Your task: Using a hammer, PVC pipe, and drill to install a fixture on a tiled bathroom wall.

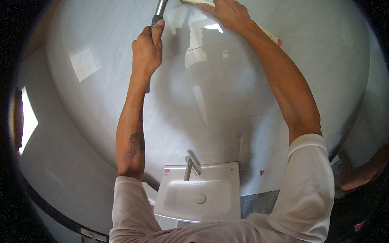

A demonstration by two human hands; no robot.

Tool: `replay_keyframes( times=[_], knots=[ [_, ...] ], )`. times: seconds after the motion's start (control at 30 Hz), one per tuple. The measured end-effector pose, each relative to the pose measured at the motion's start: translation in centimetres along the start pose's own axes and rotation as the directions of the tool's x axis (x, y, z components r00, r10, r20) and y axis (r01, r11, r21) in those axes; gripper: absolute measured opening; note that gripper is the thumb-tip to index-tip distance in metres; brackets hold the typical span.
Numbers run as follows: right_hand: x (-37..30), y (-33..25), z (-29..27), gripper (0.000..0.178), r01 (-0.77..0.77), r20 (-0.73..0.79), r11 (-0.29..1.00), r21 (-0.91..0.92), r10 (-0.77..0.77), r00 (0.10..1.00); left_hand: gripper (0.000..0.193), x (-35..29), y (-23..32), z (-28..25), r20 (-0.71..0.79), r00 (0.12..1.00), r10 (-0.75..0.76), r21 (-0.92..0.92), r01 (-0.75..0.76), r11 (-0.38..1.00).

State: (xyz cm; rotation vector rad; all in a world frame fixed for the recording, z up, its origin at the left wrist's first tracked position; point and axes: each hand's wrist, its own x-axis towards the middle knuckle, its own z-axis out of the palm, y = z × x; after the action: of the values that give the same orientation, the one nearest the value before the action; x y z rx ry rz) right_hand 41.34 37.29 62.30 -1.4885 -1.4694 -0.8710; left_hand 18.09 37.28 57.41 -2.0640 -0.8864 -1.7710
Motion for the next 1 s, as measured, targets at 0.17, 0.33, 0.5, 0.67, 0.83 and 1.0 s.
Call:
replay_keyframes(
  times=[0.17,0.33,0.5,0.67,0.83,1.0],
  knots=[
    [0.5,3.3,2.5,0.053,0.285,-0.161,0.917,-0.278,-0.337,0.927,0.051,-1.3,1.5,-0.7,-0.006,1.000,0.005,-0.096,-0.005,0.995],
    [0.2,1.9,2.0,0.057,0.132,-0.070,0.985,-0.109,-0.140,0.988,0.042,-1.8,0.8,-0.6,0.027,0.999,0.024,-0.030,-0.023,0.999],
    [0.1,1.8,1.9,0.068,0.037,-0.083,0.999,0.003,-0.037,0.996,0.039,-1.6,0.3,0.2,0.009,0.999,0.044,-0.040,-0.043,0.998],
    [0.3,2.7,2.9,0.070,0.084,-0.137,0.996,-0.009,-0.084,0.987,0.050,-1.0,0.8,1.0,0.032,0.997,-0.071,-0.059,0.073,0.996],
    [0.3,3.0,2.6,0.068,0.120,-0.154,0.993,-0.015,-0.120,0.981,0.051,-0.9,0.9,1.4,0.044,0.998,-0.038,0.027,0.037,0.999],
    [-0.3,2.6,2.4,0.060,0.136,-0.150,0.989,-0.055,-0.143,0.978,0.048,-1.6,1.4,0.1,-0.028,0.997,0.070,-0.021,-0.071,0.997]
  ],
)
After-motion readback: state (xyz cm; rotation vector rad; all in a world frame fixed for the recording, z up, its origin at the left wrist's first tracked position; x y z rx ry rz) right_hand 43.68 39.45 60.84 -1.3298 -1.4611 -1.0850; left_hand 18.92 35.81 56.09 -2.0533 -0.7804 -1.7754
